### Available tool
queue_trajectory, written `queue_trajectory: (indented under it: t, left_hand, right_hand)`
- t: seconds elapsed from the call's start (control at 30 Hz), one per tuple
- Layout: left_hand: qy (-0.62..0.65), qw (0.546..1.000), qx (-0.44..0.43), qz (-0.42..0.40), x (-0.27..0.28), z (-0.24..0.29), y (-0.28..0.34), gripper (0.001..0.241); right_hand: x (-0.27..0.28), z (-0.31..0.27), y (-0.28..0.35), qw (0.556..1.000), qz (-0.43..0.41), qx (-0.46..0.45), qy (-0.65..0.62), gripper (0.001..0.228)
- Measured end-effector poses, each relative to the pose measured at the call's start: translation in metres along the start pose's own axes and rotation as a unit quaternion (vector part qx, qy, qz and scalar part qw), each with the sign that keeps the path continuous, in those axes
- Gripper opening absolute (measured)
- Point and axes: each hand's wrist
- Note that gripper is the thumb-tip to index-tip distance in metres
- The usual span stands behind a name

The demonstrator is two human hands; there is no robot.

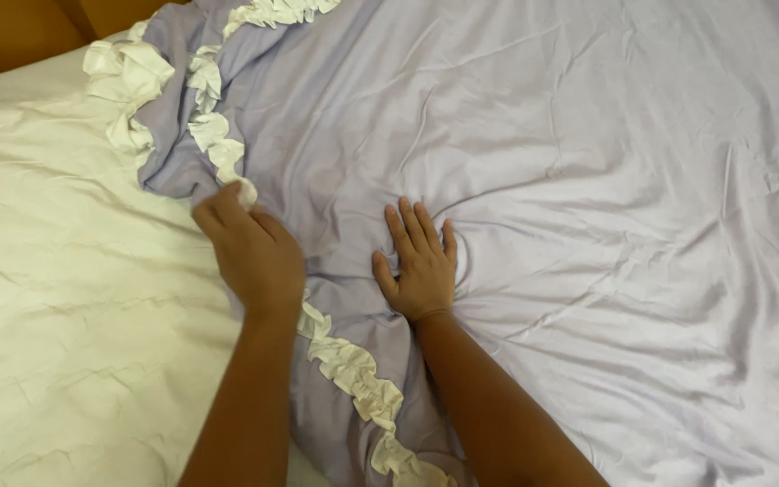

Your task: The person spreads a light purple bedsheet with white ruffled edges over a white mattress, smoothing it by hand along the sides and corners. Then the person places a patterned pillow at the head of the bed and adjusts it.

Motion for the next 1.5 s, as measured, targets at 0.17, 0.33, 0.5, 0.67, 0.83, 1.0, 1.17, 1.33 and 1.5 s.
queue_trajectory:
  t: [0.17,0.33,0.5,0.67,0.83,1.0,1.17,1.33,1.5]
  left_hand:
    - [-0.125,0.99,0.055,-0.036,-0.012,0.0,-0.041,0.042]
    - [-0.28,0.956,-0.071,-0.057,-0.014,-0.017,-0.033,0.069]
    - [-0.353,0.921,-0.106,-0.126,-0.004,-0.028,-0.015,0.073]
    - [-0.326,0.932,-0.112,-0.114,-0.008,-0.035,-0.012,0.079]
    - [-0.315,0.936,-0.101,-0.117,-0.012,-0.033,-0.012,0.079]
    - [-0.338,0.928,-0.093,-0.127,-0.018,-0.045,-0.009,0.077]
    - [-0.281,0.949,-0.127,-0.063,-0.021,-0.057,-0.006,0.067]
    - [-0.228,0.969,-0.087,-0.037,-0.008,-0.035,-0.025,0.074]
    - [-0.186,0.973,-0.064,0.119,-0.007,-0.05,-0.08,0.054]
  right_hand:
    - [0.001,0.0,-0.002,1.0,-0.001,0.002,-0.004,0.066]
    - [0.001,0.002,-0.004,1.0,-0.001,0.003,-0.005,0.066]
    - [0.0,0.003,-0.005,1.0,0.0,0.016,0.014,0.065]
    - [0.009,-0.005,-0.011,0.999,-0.003,0.021,0.024,0.063]
    - [0.022,-0.028,-0.042,0.997,-0.05,0.001,0.052,0.057]
    - [-0.039,-0.073,-0.082,0.986,0.01,0.025,-0.167,0.069]
    - [-0.071,-0.084,-0.072,0.99,-0.053,0.04,-0.123,0.065]
    - [-0.076,-0.081,-0.07,0.995,-0.045,0.036,-0.079,0.062]
    - [-0.076,-0.086,-0.067,0.996,-0.043,0.031,-0.078,0.065]
Point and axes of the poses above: each hand's wrist, its own y-axis away from the middle knuckle, its own x-axis out of the back of the hand, z = x × y, and after that the axes turned 5 degrees about z, right-handed
